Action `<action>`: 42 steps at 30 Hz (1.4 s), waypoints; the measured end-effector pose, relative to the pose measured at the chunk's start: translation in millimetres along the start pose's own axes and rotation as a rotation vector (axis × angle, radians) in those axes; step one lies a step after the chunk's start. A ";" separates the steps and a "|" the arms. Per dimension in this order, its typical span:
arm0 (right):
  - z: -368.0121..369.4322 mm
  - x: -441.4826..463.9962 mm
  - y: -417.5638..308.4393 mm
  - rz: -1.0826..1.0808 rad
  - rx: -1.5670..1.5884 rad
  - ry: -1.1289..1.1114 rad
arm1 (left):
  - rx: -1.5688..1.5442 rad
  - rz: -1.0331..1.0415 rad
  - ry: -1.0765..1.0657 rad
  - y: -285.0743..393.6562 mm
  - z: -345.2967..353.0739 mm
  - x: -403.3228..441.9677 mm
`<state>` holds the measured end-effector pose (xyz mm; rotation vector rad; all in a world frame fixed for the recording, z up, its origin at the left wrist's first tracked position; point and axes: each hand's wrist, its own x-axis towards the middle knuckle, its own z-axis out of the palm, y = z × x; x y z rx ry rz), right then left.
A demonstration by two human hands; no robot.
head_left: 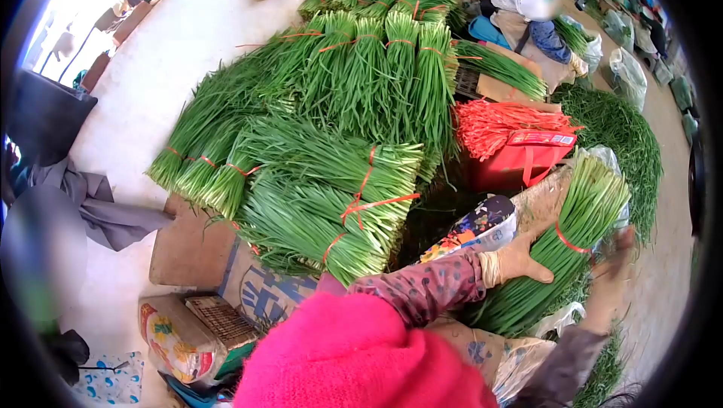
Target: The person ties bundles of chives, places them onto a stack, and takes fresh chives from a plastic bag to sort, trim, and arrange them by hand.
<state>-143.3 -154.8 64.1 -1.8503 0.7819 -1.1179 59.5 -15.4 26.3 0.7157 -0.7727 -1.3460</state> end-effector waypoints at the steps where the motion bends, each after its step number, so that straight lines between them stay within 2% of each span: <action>1: 19.9 -26.0 10.5 0.022 -0.027 -0.091 | -0.046 -0.008 0.033 5.5 3.7 -0.4; 3: 51.0 -89.6 27.8 0.282 -0.021 -0.193 | -0.123 0.048 0.039 11.0 4.4 3.0; 5: 65.1 -134.7 42.3 0.516 -0.044 -0.231 | -0.348 0.167 0.038 28.5 -2.0 7.9; 6: 79.9 -137.6 -3.7 0.630 -0.415 -0.273 | -0.373 0.190 0.035 38.3 -5.5 8.5; 7: 84.4 -143.8 -2.8 0.669 -0.593 -0.360 | -0.352 0.194 0.166 40.4 -9.6 9.7; 9: 72.9 -156.8 22.8 0.570 -0.320 -0.433 | -0.406 0.288 0.088 85.5 -10.9 5.7; 10: 65.7 -171.4 46.3 0.313 -0.495 -0.283 | -0.320 0.349 0.121 107.4 -14.9 2.9; 11: 57.6 -164.9 51.2 0.315 -0.497 -0.275 | -0.235 0.404 0.154 129.4 -20.1 -0.4; 13: 45.6 -152.4 48.3 0.667 -0.343 -0.455 | 0.036 0.557 0.284 175.1 -32.5 -9.0; 14: 38.6 -152.1 50.0 0.682 -0.483 -0.518 | 0.090 0.553 0.431 196.9 -38.4 -19.6; 15: 31.8 -160.9 63.6 0.606 -0.537 -0.497 | 0.149 0.544 0.574 220.4 -45.8 -29.7; 17: 24.9 -185.8 90.8 0.654 -0.415 -0.350 | 0.509 0.772 0.507 267.2 -63.1 -41.0; 18: 20.7 -185.2 91.7 0.807 -0.394 -0.469 | 0.628 0.818 0.508 287.7 -79.8 -48.3; 19: 21.3 -191.7 94.7 0.831 -0.384 -0.449 | 0.821 0.895 0.553 305.2 -97.4 -55.4; 20: 24.7 -198.8 98.7 0.809 -0.353 -0.465 | 0.921 0.864 0.542 321.5 -110.1 -64.8; 21: 27.9 -203.8 100.2 0.786 -0.323 -0.484 | 1.099 0.921 0.525 333.5 -130.3 -70.1; 23: 36.5 -188.0 74.3 0.817 -0.423 -0.538 | 1.773 0.848 0.637 342.4 -138.7 -79.1; 24: 41.4 -180.0 61.6 0.823 -0.489 -0.588 | 1.906 0.889 0.563 337.5 -143.6 -74.6; 25: 45.0 -174.6 54.2 0.830 -0.556 -0.640 | 2.092 0.650 0.638 328.2 -158.6 -77.7; 27: 47.6 -172.5 53.6 0.870 -0.598 -0.644 | 2.428 0.369 0.655 296.4 -187.3 -74.0; 29: 46.7 -174.3 56.5 0.866 -0.594 -0.626 | 2.436 0.156 0.523 251.4 -241.1 -69.0; 31: 46.0 -176.7 52.6 0.894 -0.608 -0.628 | 2.397 -0.345 0.458 186.3 -292.6 -68.8; 33: 38.1 -197.4 75.6 0.952 -0.574 -0.577 | 2.292 -0.376 0.546 118.3 -345.0 -82.3; 35: 34.3 -212.3 79.3 0.967 -0.561 -0.548 | 2.276 -0.430 0.540 123.4 -332.6 -74.8; 37: 38.2 -208.5 69.1 0.999 -0.585 -0.523 | 2.159 -0.354 0.391 145.5 -337.8 -82.8; 39: 31.6 -224.9 103.3 0.884 -0.610 -0.645 | 2.156 -0.377 0.319 159.0 -317.7 -79.9; 42: 35.7 -211.7 72.5 0.872 -0.627 -0.531 | 2.177 -0.345 0.168 139.9 -305.0 -64.4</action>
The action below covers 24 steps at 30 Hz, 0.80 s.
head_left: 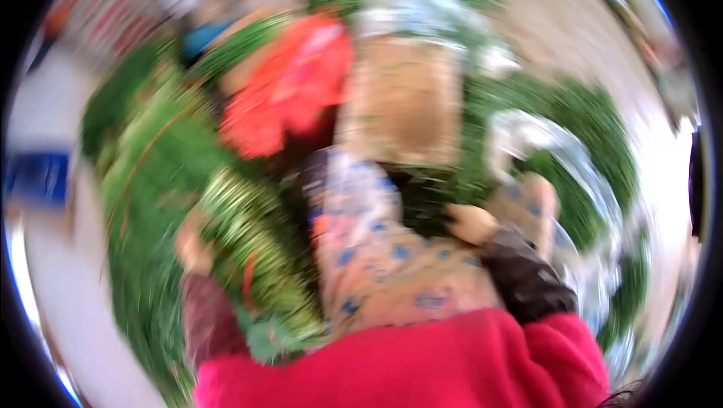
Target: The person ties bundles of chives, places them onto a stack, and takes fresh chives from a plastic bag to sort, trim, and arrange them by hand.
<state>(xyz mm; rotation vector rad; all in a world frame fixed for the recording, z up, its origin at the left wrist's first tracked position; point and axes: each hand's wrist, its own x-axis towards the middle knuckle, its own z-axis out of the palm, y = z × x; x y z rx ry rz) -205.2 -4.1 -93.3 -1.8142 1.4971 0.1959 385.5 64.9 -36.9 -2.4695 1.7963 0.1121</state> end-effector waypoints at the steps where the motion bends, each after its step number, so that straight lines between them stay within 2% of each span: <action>1: -4.5 -5.2 -4.5 -0.002 0.017 0.047 | 0.027 0.016 0.004 6.4 3.3 4.3; 5: -29.1 -36.3 -19.0 -0.072 0.144 0.200 | 0.229 -0.054 0.057 4.7 -7.8 18.1; 6: -29.4 -39.2 -12.8 -0.156 0.173 0.265 | 0.287 -0.113 -0.045 4.4 -16.2 24.3; 8: -38.4 -60.8 -1.1 -0.243 0.237 0.526 | 0.484 -0.251 -0.573 20.9 -43.7 44.7; 9: -44.5 -75.5 4.8 -0.284 0.261 0.693 | 0.503 -0.232 -0.559 36.9 -49.4 53.4; 12: -72.7 -130.2 38.2 -0.082 0.465 0.908 | 0.464 -0.107 -0.516 100.7 -74.8 75.5; 13: -62.4 -131.1 61.7 0.002 0.395 1.149 | 0.446 -0.069 -0.505 127.4 -81.6 84.7; 14: -69.2 -135.7 72.4 0.060 0.584 1.280 | 0.290 0.115 -0.310 178.0 -95.2 79.1; 16: -64.0 -136.7 116.2 0.205 0.625 1.351 | 0.085 0.417 -0.117 245.7 -81.5 101.0; 17: -70.3 -138.3 130.6 0.299 0.594 1.314 | 0.000 0.386 -0.226 324.2 -100.5 90.4; 18: -68.0 -132.5 153.0 0.343 0.496 1.283 | -0.024 0.741 -0.048 343.1 -71.8 112.5; 19: -65.5 -124.1 172.9 0.386 0.401 1.245 | -0.221 0.889 -0.049 397.7 -67.1 108.2; 20: -70.9 -116.0 183.1 0.390 0.417 1.241 | -0.402 0.978 -0.142 450.3 -60.5 102.0; 21: -78.9 -107.9 190.9 0.437 0.403 1.145 | -0.630 1.030 -0.285 500.8 -50.0 87.9; 23: -92.9 -84.4 205.5 0.539 0.398 0.943 | -1.034 0.818 -0.838 588.6 -13.6 55.7; 24: -95.8 -69.0 215.4 0.535 0.393 0.913 | -1.013 0.777 -1.006 629.4 -4.3 39.4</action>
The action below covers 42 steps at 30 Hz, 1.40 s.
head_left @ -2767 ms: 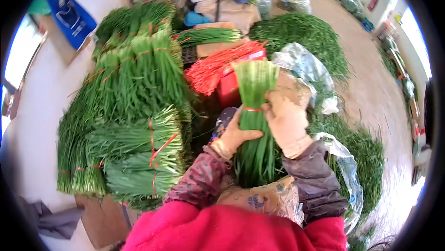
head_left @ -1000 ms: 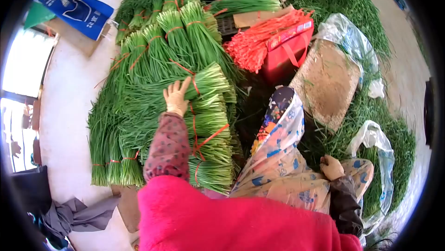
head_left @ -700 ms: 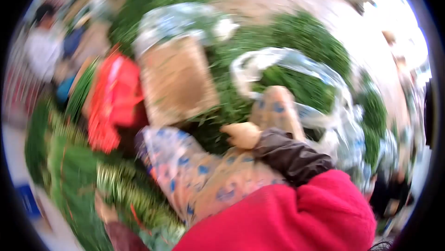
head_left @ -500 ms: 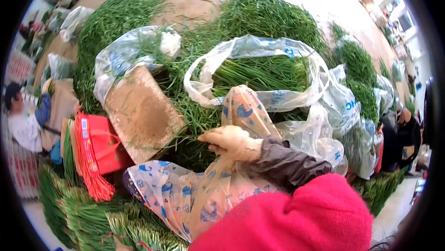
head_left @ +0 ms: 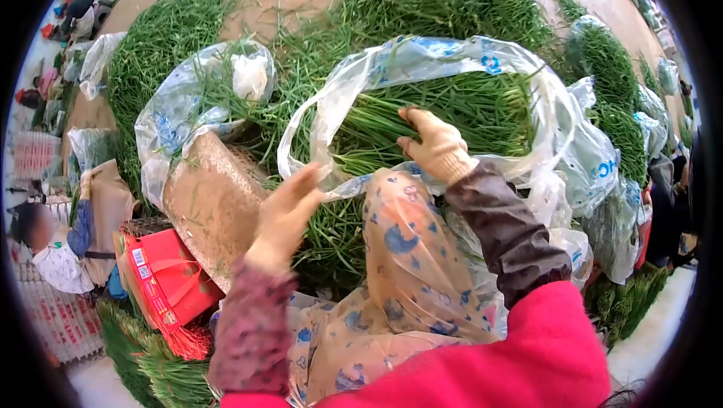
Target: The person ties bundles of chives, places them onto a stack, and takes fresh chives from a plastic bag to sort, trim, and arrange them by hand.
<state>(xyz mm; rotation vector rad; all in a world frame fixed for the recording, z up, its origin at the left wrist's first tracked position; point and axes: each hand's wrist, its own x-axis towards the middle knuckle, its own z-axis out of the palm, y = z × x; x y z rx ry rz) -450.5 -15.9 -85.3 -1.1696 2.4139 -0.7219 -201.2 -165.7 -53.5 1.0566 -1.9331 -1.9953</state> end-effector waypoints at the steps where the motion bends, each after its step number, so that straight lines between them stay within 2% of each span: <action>1: 11.9 14.5 2.6 0.000 -0.009 -0.035 | -0.123 -0.067 -0.098 -5.0 25.7 30.6; 3: 28.2 43.0 2.5 -0.013 -0.076 -0.090 | -0.065 -0.151 -0.069 -56.9 61.6 87.1; 5: 45.4 64.3 5.6 -0.094 -0.205 -0.095 | 0.764 -0.109 -0.105 -68.4 71.0 108.0; 6: 49.5 71.9 5.3 -0.123 -0.252 -0.121 | 0.979 -0.058 -0.084 -87.9 73.9 113.8; 7: 57.0 81.6 6.7 -0.125 -0.336 -0.184 | 0.977 -0.072 -0.089 -109.6 71.8 116.7; 9: 72.3 91.5 13.0 -0.183 -0.405 -0.160 | 1.059 0.184 0.071 -158.4 55.7 123.3; 10: 79.8 97.1 16.1 -0.183 -0.402 -0.135 | 1.168 0.240 0.094 -181.7 46.5 132.3; 12: 93.0 103.1 17.7 -0.213 -0.426 -0.019 | 1.223 0.186 0.041 -169.9 45.2 142.1; 13: 97.0 104.4 16.0 -0.215 -0.417 -0.032 | 1.267 0.147 -0.008 -159.4 48.2 142.0; 14: 88.5 106.0 2.5 -0.150 -0.435 -0.162 | 1.437 0.183 0.009 -147.6 56.7 138.4; 15: 84.5 106.8 -4.3 -0.086 -0.455 -0.289 | 1.436 0.174 0.006 -157.8 60.0 142.2; 16: 95.6 105.4 2.7 -0.144 -0.449 -0.250 | 1.511 0.287 -0.044 -172.6 62.6 151.6; 17: 97.9 104.9 -1.7 -0.125 -0.542 -0.336 | 1.582 0.406 -0.094 -180.4 64.6 159.6; 18: 97.2 104.7 -5.1 -0.147 -0.596 -0.407 | 1.609 0.524 -0.030 -187.2 61.7 164.9; 19: 94.8 102.8 -8.2 -0.168 -0.648 -0.479 | 1.607 0.525 -0.032 -193.8 62.6 171.3; 21: 102.2 98.5 -4.5 -0.218 -0.628 -0.461 | 1.525 -0.239 -0.435 -140.1 69.4 174.0; 23: 118.3 94.5 1.2 -0.040 -0.196 -0.494 | 1.512 -0.201 -0.383 -134.8 64.0 167.5; 24: 115.5 90.2 3.9 -0.036 -0.050 -0.520 | 1.411 -0.345 -0.327 -127.1 61.3 166.9; 25: 122.4 84.4 11.3 -0.027 0.048 -0.445 | 1.302 -0.471 -0.280 -120.1 62.2 169.5; 27: 115.9 82.2 13.2 0.140 0.156 -0.510 | 1.283 -0.502 -0.357 -117.7 60.4 173.7; 28: 112.1 84.3 17.8 0.167 0.130 -0.493 | 1.287 -0.483 -0.372 -94.7 62.7 167.3; 29: 110.5 86.8 22.0 0.141 0.149 -0.642 | 1.294 -0.470 -0.383 -75.1 62.5 159.7; 31: 107.8 90.4 28.3 0.069 0.215 -0.945 | 1.278 -0.365 -0.340 -88.2 57.5 158.4; 32: 101.0 91.3 27.1 0.012 0.243 -0.984 | 1.227 -0.281 -0.318 -99.3 50.0 155.8; 33: 96.4 90.6 25.6 0.014 0.246 -0.979 | 1.246 -0.208 -0.309 -104.2 47.1 152.9; 35: 94.7 86.5 19.0 -0.142 0.170 -0.837 | 1.263 -0.135 -0.287 -105.6 42.5 145.5; 36: 100.8 79.8 15.8 -0.136 0.167 -0.749 | 1.275 -0.142 -0.283 -101.3 40.0 142.7; 38: 87.6 69.6 5.7 -0.045 0.281 -0.751 | 0.924 -0.032 -0.165 -81.1 42.5 133.0; 41: 63.6 64.5 -5.9 0.120 0.303 -0.771 | 0.915 -0.143 -0.182 -49.4 53.2 134.7; 42: 66.5 63.0 -1.5 0.100 0.353 -0.699 | 0.742 -0.094 -0.183 -75.8 48.7 144.4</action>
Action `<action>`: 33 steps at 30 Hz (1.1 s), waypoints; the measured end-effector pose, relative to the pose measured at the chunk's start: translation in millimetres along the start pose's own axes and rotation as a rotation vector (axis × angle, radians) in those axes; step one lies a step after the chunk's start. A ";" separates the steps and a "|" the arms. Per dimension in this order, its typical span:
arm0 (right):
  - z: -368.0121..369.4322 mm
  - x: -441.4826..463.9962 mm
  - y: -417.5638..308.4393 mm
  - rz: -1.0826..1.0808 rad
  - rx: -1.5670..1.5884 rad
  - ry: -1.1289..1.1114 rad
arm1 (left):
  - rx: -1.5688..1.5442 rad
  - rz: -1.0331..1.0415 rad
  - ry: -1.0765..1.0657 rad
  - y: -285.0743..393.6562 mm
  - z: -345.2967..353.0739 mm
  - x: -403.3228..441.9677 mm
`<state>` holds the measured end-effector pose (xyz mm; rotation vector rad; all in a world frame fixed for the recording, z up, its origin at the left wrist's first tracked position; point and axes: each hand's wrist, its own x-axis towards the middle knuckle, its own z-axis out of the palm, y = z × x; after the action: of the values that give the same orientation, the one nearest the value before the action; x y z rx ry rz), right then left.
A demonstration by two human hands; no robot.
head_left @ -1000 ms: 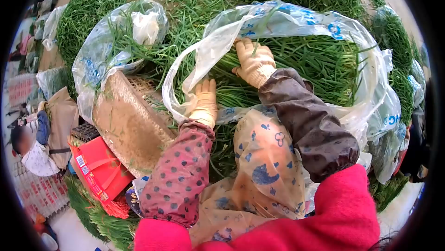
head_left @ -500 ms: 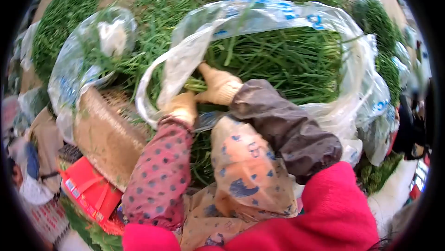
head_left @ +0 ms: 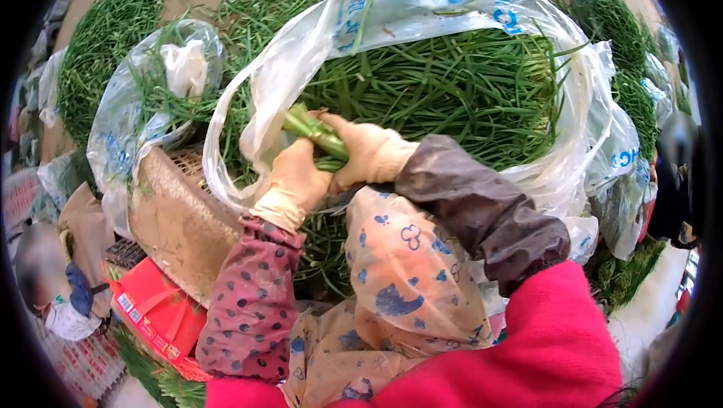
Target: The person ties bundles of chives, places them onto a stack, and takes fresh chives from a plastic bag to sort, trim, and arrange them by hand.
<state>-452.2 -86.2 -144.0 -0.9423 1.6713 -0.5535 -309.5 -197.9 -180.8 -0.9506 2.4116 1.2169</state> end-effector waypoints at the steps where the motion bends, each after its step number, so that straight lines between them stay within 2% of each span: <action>1: 0.6 1.4 7.7 -0.045 0.039 0.066 | -0.169 0.066 0.014 -21.8 12.5 9.6; 3: -7.2 3.5 21.8 -0.229 0.266 0.036 | -0.369 0.108 -0.011 22.7 -11.7 -4.1; 5: -25.2 -4.3 21.4 -0.228 0.356 0.037 | -0.966 0.127 -0.116 43.3 -27.4 -14.2; 7: -40.1 -4.0 38.9 -0.272 0.680 0.043 | -1.347 0.150 0.014 47.1 -34.0 -19.3; 9: -50.1 -11.2 51.4 -0.282 0.776 0.124 | -1.512 0.178 0.082 41.3 -32.5 -19.8; 11: -53.0 -15.4 56.2 -0.270 0.698 0.138 | -1.420 0.205 0.197 14.7 -6.0 -14.8; 12: -49.4 -15.4 59.0 -0.268 0.739 0.124 | -1.350 0.138 0.232 8.0 7.3 -20.5; 15: -45.4 -14.7 56.1 -0.232 0.751 0.132 | -1.272 0.008 0.058 -1.6 42.6 -34.0; 17: -41.9 -10.7 55.7 -0.235 0.794 0.106 | -1.030 0.008 0.007 11.5 61.1 -32.3; 18: -39.0 -8.2 50.1 -0.213 0.786 0.076 | -0.934 0.148 -0.001 19.6 67.1 -27.6; 19: -36.3 -14.4 43.9 -0.191 0.600 0.115 | -0.836 0.288 -0.008 26.1 70.7 -20.0; 21: -45.7 -34.6 0.4 0.025 -0.057 0.088 | -0.946 0.204 -0.297 31.7 74.1 1.3; 22: -46.9 -41.1 -5.9 0.038 -0.291 0.218 | -1.237 0.179 -0.294 38.4 80.3 2.4; 23: -55.5 -47.7 -19.4 0.090 -0.506 0.211 | -1.381 0.167 -0.289 41.6 84.1 6.6; 24: -60.4 -54.8 -24.8 0.088 -0.495 0.239 | -1.525 0.156 -0.284 44.1 88.8 11.3; 27: -53.4 -58.8 -13.7 0.022 -0.497 0.349 | -1.228 0.141 -0.257 51.7 84.8 18.3; 29: -49.5 -50.8 1.2 -0.200 -0.159 0.333 | -0.449 0.391 -0.245 56.3 66.8 9.7; 30: -49.1 -47.6 6.1 -0.112 -0.055 0.243 | -0.389 0.429 -0.257 55.5 62.9 5.6; 31: -42.7 -42.7 17.5 -0.139 0.030 0.216 | -0.395 0.434 -0.260 51.8 63.7 3.1; 33: -35.7 -48.7 19.2 -0.124 0.064 0.276 | -1.053 0.178 -0.519 39.2 72.3 1.2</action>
<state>-487.1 -39.3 -119.5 -0.9603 1.8348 -0.8468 -339.7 -124.3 -201.4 -0.4920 1.3912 2.4969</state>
